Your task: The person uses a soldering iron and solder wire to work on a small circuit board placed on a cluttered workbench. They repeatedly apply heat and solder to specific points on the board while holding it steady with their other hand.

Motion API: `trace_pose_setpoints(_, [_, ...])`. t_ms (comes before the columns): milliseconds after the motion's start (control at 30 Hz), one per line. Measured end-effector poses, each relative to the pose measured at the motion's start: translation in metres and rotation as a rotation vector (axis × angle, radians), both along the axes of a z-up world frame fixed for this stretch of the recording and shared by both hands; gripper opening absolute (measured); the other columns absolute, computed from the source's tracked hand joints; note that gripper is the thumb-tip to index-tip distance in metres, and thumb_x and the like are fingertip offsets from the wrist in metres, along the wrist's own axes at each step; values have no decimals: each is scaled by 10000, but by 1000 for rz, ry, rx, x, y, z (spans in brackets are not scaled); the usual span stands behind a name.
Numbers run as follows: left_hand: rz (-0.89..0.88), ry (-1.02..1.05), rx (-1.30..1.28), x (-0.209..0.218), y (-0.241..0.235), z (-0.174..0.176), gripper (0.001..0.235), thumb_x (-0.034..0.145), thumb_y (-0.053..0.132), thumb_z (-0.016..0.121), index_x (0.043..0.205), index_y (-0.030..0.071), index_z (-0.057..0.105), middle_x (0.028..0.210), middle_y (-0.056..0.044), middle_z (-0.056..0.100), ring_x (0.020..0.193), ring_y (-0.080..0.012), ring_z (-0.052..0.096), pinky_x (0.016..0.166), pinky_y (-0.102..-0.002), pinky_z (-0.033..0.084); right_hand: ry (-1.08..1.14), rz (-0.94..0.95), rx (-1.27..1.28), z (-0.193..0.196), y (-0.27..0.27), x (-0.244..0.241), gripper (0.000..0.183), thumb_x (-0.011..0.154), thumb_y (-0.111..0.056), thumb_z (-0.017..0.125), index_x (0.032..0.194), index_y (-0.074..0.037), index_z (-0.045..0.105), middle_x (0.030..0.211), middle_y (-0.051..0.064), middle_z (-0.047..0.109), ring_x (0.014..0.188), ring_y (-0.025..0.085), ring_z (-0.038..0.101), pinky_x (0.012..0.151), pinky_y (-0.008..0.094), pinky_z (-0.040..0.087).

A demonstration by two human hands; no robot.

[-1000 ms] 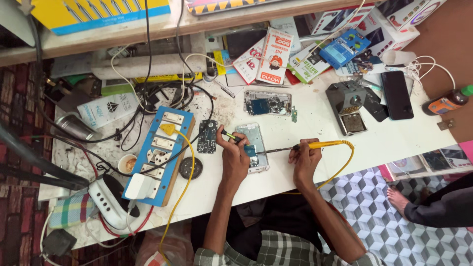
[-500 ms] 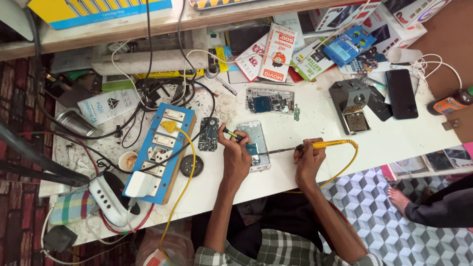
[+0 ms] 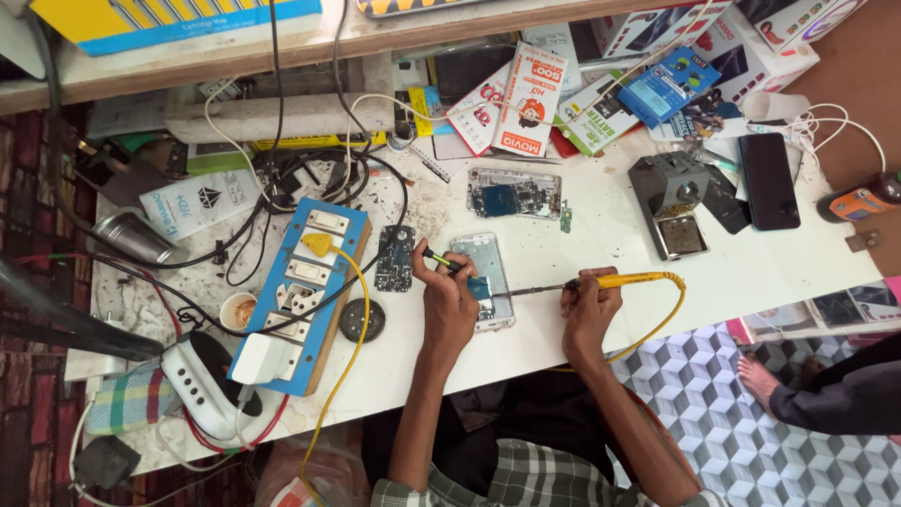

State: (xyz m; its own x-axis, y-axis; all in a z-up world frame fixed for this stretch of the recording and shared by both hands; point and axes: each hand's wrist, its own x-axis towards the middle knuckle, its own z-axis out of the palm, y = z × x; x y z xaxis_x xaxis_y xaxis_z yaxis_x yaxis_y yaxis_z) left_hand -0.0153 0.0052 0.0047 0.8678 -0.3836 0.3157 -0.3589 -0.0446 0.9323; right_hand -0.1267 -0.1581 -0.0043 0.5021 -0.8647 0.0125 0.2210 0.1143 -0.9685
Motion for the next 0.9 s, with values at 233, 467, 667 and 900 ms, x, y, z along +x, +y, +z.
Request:
trace_pose_setpoints(233, [-7, -21, -34, -2, 0, -1, 677, 979, -154, 411, 1496, 7, 4, 986, -169, 602, 879, -257, 657, 856, -374, 550, -10, -8, 23, -1, -1, 2, 90, 1018, -72, 493, 942, -53, 449, 620, 40, 473, 462, 114, 455, 418, 272, 357])
trace_pose_setpoints(467, [-2, 24, -26, -2, -1, 1, 672, 978, -148, 418, 1494, 14, 20, 989, -165, 605, 876, -250, 663, 844, -369, 542, -22, -1, 7, -6, -3, 0, 108, 1025, -71, 495, 930, -53, 446, 614, 28, 439, 452, 109, 415, 407, 270, 329])
trace_pose_setpoints(667, [9, -37, 11, -1, 0, -4, 675, 1009, -122, 452, 1500, 13, 9, 1006, -173, 619, 887, -271, 649, 867, -371, 536, -31, -28, -31, -17, -1, -7, 183, 1086, -128, 527, 925, -73, 460, 666, 14, 454, 488, 107, 436, 443, 262, 363])
trace_pose_setpoints(900, [-2, 31, 33, -1, 1, 3, 617, 1015, -99, 452, 1457, 10, 35, 1025, -153, 637, 866, -259, 685, 834, -368, 549, 15, -49, -5, -3, 1, 3, 129, 1034, -106, 535, 931, -64, 470, 602, 43, 473, 452, 127, 466, 410, 271, 362])
